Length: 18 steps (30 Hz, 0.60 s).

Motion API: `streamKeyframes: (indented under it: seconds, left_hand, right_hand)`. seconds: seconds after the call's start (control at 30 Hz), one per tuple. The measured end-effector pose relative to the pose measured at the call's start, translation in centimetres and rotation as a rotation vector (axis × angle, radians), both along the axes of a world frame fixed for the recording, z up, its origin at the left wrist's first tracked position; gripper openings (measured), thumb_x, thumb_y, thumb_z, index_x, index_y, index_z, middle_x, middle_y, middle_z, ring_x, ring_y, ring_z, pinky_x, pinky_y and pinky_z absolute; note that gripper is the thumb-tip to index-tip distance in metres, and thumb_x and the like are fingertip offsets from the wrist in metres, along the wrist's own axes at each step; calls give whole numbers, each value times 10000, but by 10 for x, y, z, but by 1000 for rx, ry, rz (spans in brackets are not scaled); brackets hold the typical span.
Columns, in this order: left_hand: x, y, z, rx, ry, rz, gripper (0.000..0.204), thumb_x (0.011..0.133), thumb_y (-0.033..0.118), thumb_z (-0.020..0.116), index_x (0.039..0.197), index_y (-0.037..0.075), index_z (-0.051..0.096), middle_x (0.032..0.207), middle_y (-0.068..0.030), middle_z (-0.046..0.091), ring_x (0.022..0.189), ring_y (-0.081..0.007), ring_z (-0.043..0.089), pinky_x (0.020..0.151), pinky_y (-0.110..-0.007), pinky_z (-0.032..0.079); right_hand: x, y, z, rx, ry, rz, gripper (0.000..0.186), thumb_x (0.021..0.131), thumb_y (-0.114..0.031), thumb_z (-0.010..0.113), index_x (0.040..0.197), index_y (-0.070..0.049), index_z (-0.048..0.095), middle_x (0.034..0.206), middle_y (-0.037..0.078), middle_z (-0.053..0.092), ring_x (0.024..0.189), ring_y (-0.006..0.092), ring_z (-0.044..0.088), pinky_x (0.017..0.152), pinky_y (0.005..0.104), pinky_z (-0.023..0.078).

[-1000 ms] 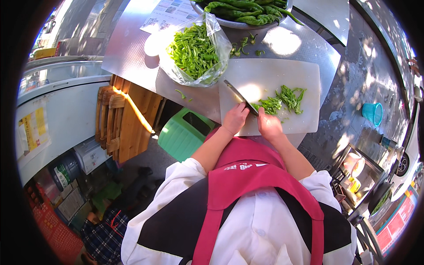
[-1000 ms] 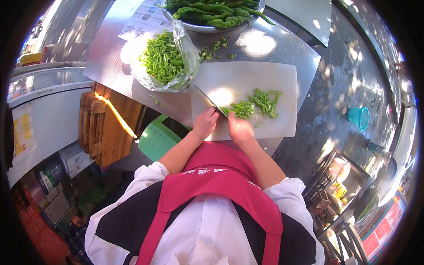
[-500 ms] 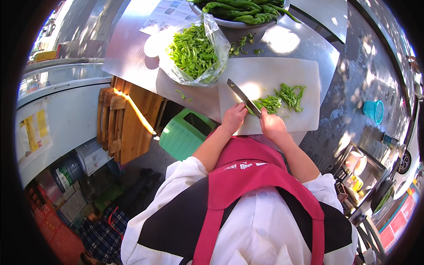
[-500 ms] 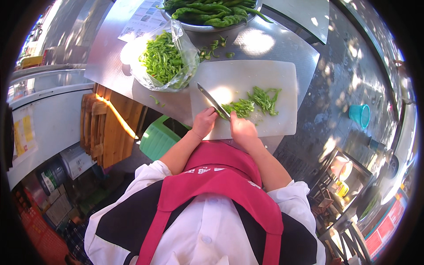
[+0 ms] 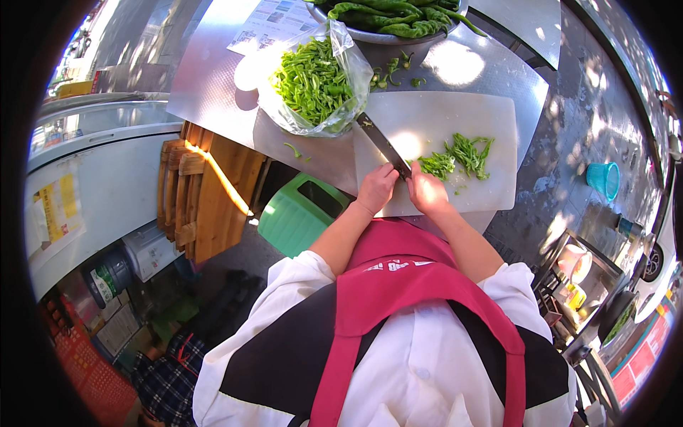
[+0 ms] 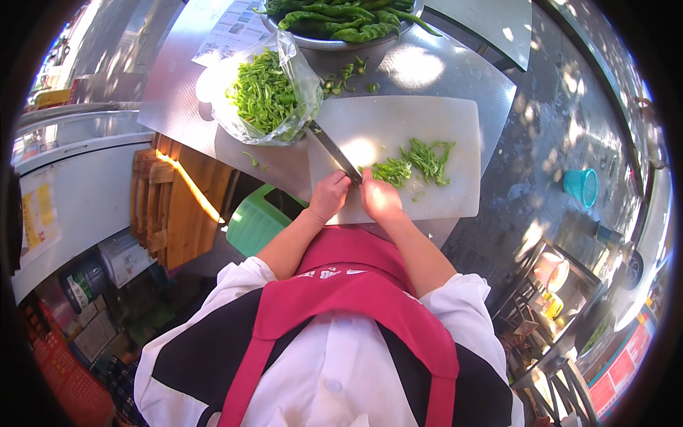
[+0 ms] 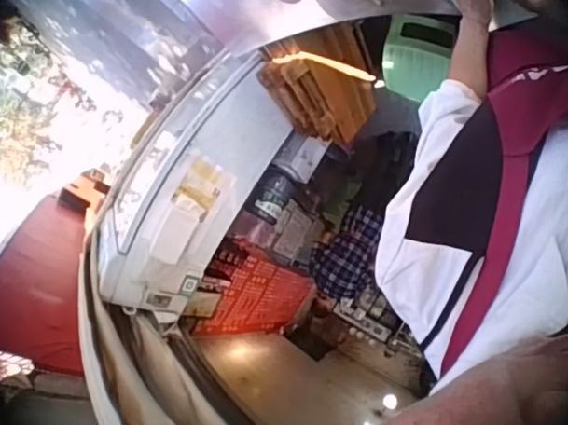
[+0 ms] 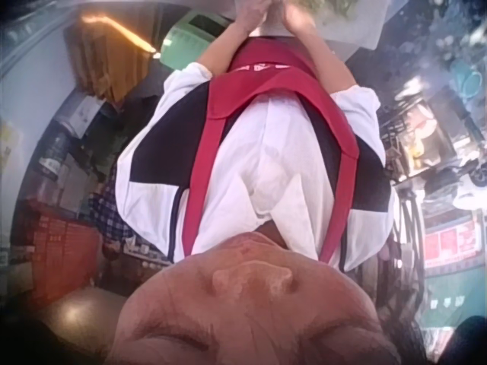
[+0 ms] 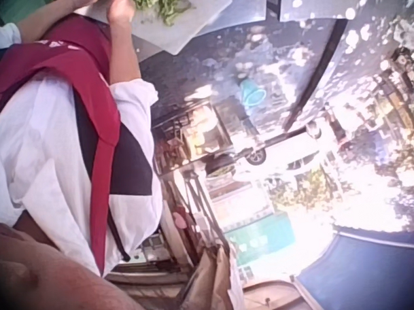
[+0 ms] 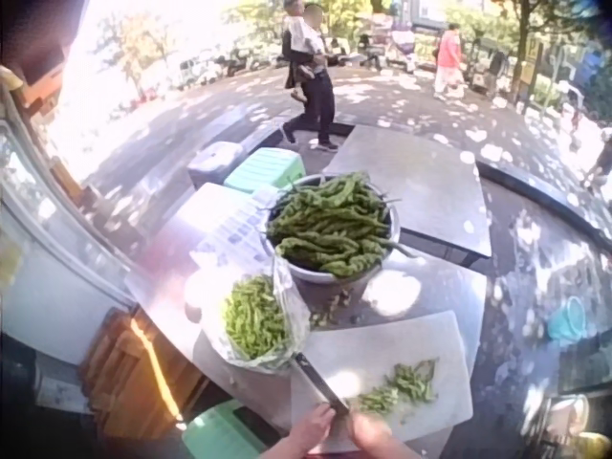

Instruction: The person chops green peppers on a white cutting board using a large knife. They pick up whole peppers from a metal bowl, slice them into small pieces, and place the chopped pieces into a clear plastic bag.

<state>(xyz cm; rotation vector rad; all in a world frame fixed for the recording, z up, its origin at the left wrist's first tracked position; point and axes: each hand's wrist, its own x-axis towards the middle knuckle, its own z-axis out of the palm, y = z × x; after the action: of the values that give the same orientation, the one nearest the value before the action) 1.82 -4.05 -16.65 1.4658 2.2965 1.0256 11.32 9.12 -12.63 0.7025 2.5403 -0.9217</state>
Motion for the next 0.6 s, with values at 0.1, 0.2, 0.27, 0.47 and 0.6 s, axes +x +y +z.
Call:
streamKeyframes:
  seconds: [0.1, 0.2, 0.27, 0.47, 0.6]
  left_hand:
    - [-1, -2, 11, -42, -83, 116, 200, 677, -27, 611, 846, 67, 559, 849, -101, 521, 753, -289, 572, 622, -371, 499]
    - [-8, 0, 13, -63, 18, 138, 223, 663, -28, 615, 856, 74, 572, 846, -98, 527, 759, -275, 576, 619, -370, 503]
    - [-9, -2, 6, -86, 113, 76, 178, 685, 14, 597, 847, 81, 566, 854, -88, 530, 778, -259, 571, 643, -357, 506]
    - [5, 7, -1, -175, 193, -54, 132, 692, 67, 576, 815, 116, 589, 861, -39, 543, 797, -205, 567, 647, -313, 517]
    - [5, 6, -4, -108, 202, -73, 135, 696, 82, 574, 818, 122, 616, 868, -20, 550, 805, -189, 566, 641, -298, 523]
  right_hand:
    - [0, -4, 1, -1, 15, 22, 199, 895, -185, 444, 987, -9, 434, 750, 224, 638, 722, 403, 631, 658, 495, 499]
    - [2, -3, 4, 31, -5, 39, 184, 887, -176, 446, 976, -15, 437, 749, 220, 640, 721, 389, 636, 646, 496, 500]
    - [8, 3, 6, 32, -16, 67, 177, 885, -172, 448, 980, -23, 442, 742, 216, 640, 713, 389, 635, 641, 498, 500]
    - [30, 26, 20, 82, -17, 75, 175, 868, -152, 503, 997, -39, 468, 687, 197, 633, 630, 387, 628, 575, 491, 504]
    - [36, 22, 28, 136, 42, 128, 219, 857, -148, 525, 1037, -35, 469, 666, 196, 624, 626, 388, 625, 572, 496, 499]
